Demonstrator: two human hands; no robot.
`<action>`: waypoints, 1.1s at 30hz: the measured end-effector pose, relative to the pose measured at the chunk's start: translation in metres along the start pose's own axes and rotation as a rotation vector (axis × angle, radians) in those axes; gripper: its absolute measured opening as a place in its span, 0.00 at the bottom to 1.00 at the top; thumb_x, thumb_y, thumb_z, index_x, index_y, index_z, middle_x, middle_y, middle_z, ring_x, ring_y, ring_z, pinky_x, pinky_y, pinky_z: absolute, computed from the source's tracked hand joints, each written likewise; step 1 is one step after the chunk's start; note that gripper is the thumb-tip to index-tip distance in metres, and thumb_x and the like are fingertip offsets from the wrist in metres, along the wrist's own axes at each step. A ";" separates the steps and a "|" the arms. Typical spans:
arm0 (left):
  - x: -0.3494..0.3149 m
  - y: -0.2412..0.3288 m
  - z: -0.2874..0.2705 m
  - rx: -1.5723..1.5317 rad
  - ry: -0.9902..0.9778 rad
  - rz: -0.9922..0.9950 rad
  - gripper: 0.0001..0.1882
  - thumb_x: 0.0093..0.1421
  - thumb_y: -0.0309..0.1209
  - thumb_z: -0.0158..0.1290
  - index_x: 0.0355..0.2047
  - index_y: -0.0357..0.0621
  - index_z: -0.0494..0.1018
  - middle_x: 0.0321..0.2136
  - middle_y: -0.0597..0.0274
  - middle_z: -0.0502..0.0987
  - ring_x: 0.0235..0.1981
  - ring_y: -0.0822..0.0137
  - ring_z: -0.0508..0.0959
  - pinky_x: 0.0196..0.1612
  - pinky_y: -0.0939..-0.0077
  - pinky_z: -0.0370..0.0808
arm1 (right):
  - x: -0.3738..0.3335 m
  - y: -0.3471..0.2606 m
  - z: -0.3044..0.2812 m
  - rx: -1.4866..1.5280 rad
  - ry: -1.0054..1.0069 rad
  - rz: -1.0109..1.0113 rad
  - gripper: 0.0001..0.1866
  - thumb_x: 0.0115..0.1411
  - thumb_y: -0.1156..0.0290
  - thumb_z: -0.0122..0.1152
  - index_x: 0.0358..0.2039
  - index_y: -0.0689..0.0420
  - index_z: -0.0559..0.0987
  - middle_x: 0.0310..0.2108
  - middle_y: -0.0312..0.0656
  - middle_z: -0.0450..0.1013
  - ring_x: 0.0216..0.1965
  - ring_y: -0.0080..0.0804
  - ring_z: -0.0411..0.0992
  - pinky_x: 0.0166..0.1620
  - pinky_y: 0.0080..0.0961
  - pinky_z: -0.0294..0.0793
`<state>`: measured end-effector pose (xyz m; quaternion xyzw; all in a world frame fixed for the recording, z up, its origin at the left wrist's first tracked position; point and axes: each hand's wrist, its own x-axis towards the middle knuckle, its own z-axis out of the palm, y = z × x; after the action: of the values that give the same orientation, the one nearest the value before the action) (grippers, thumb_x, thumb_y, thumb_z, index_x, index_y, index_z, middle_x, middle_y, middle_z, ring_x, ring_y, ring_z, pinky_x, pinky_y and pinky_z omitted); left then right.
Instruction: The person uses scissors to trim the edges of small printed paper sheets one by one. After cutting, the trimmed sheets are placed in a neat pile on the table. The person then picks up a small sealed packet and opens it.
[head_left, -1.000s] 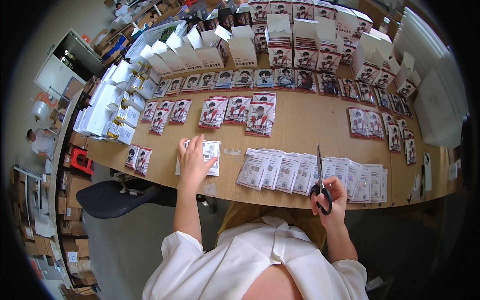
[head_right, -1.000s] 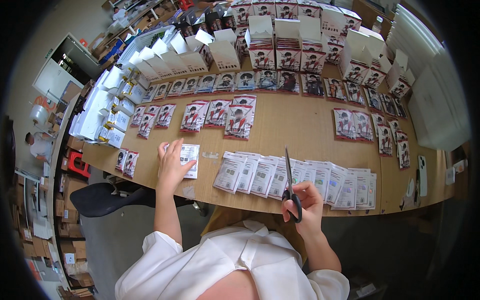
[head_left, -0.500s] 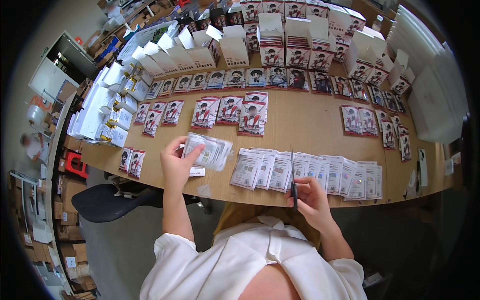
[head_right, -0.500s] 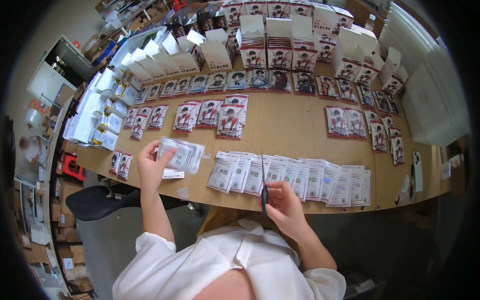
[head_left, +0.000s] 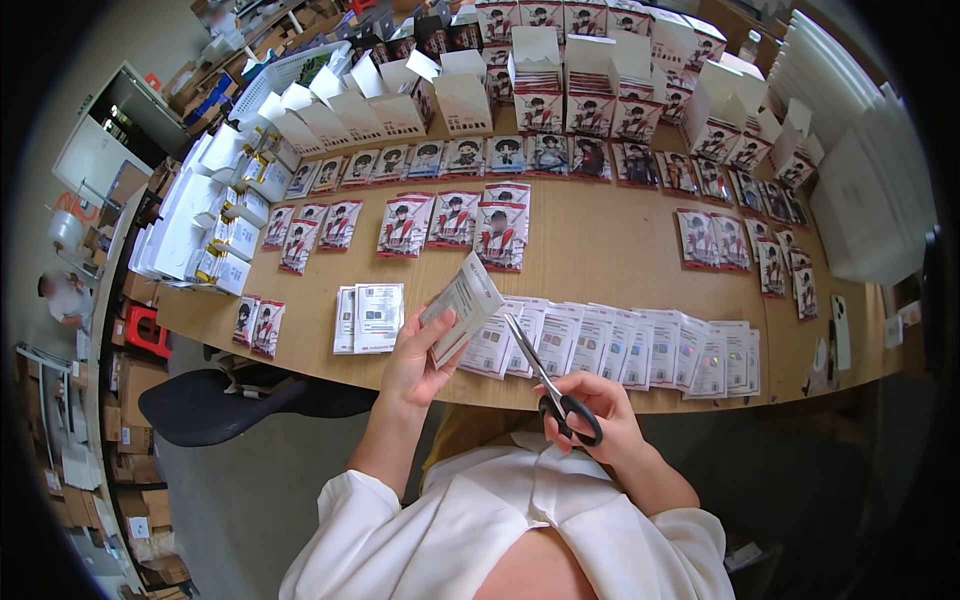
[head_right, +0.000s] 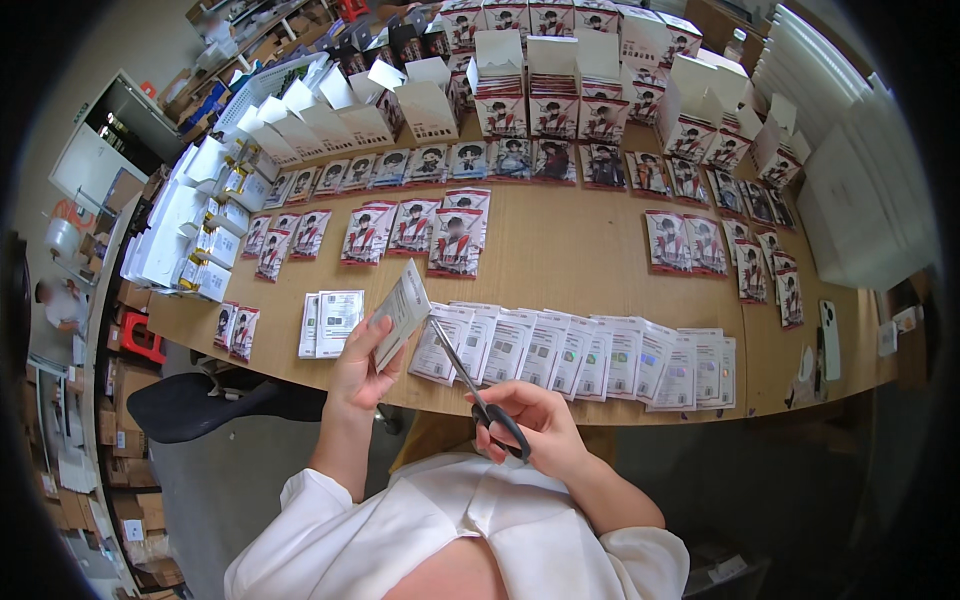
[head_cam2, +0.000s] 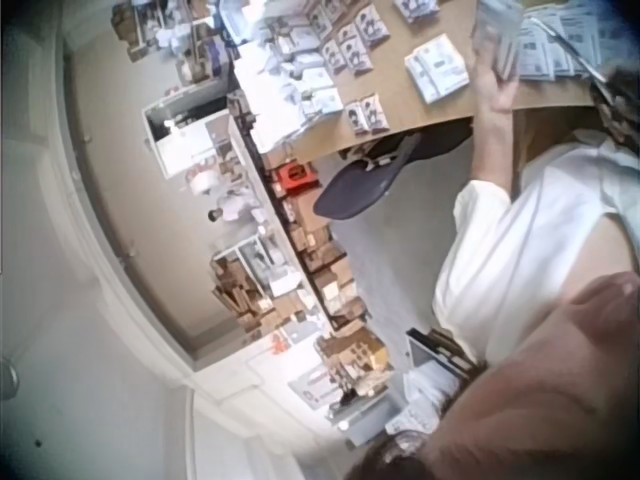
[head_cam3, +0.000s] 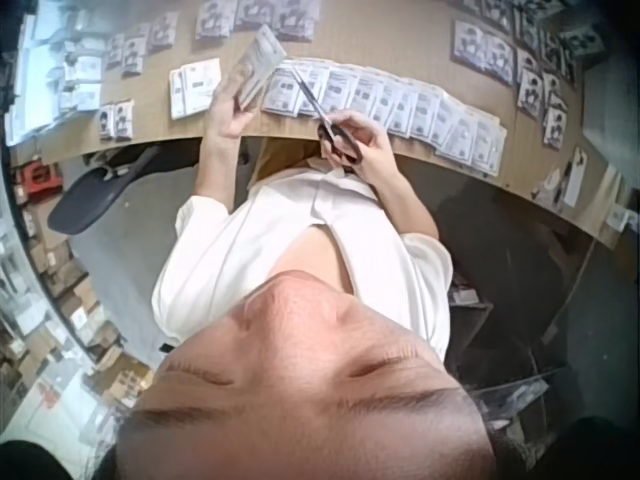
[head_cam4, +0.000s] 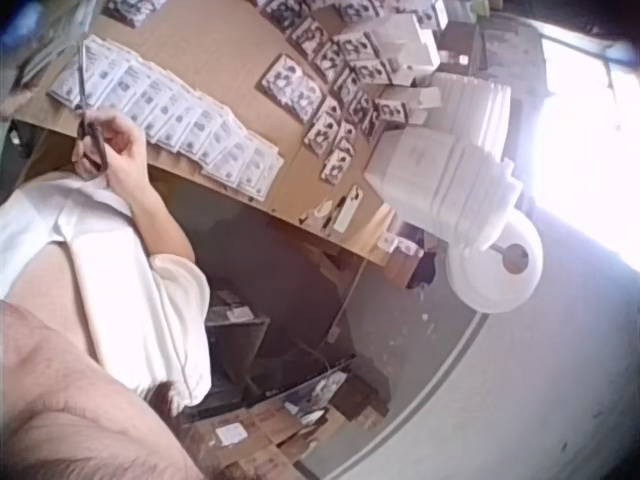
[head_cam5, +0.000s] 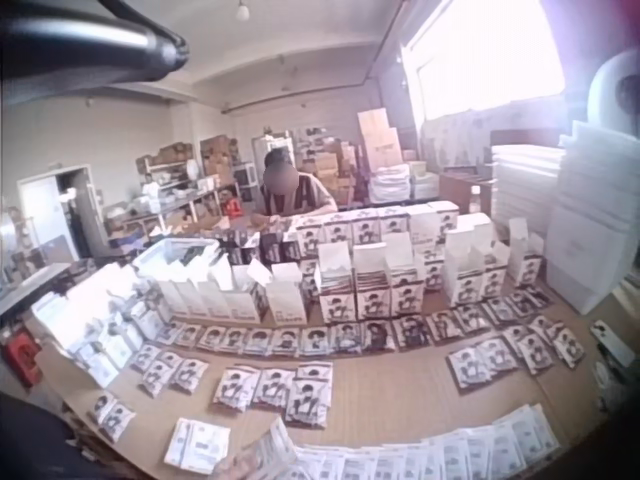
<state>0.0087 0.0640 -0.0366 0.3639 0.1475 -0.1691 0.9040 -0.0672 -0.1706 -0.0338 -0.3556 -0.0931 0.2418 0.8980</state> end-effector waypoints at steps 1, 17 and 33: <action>-0.001 0.000 0.000 0.003 -0.020 0.000 0.22 0.53 0.26 0.55 0.47 0.40 0.61 0.36 0.61 0.73 0.33 0.72 0.77 0.32 0.81 0.78 | 0.000 0.000 0.000 0.012 0.001 0.007 0.17 0.55 0.73 0.58 0.45 0.64 0.70 0.23 0.43 0.71 0.22 0.25 0.68 0.24 0.18 0.65; -0.006 0.005 0.008 0.136 -0.075 0.148 0.25 0.50 0.20 0.57 0.47 0.38 0.59 0.38 0.58 0.72 0.38 0.69 0.75 0.40 0.73 0.76 | -0.002 -0.006 0.000 0.059 0.023 0.034 0.17 0.54 0.73 0.59 0.43 0.65 0.71 0.23 0.43 0.71 0.20 0.25 0.68 0.22 0.17 0.65; -0.014 0.007 0.002 0.329 -0.111 0.356 0.30 0.45 0.14 0.57 0.47 0.42 0.57 0.38 0.58 0.70 0.37 0.69 0.75 0.40 0.73 0.76 | -0.010 -0.010 -0.002 -0.385 0.116 -0.029 0.19 0.52 0.85 0.55 0.46 0.66 0.72 0.34 0.39 0.72 0.34 0.21 0.72 0.41 0.18 0.74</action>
<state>-0.0006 0.0706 -0.0254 0.5166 0.0018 -0.0485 0.8548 -0.0717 -0.1829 -0.0288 -0.5327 -0.0909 0.1859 0.8206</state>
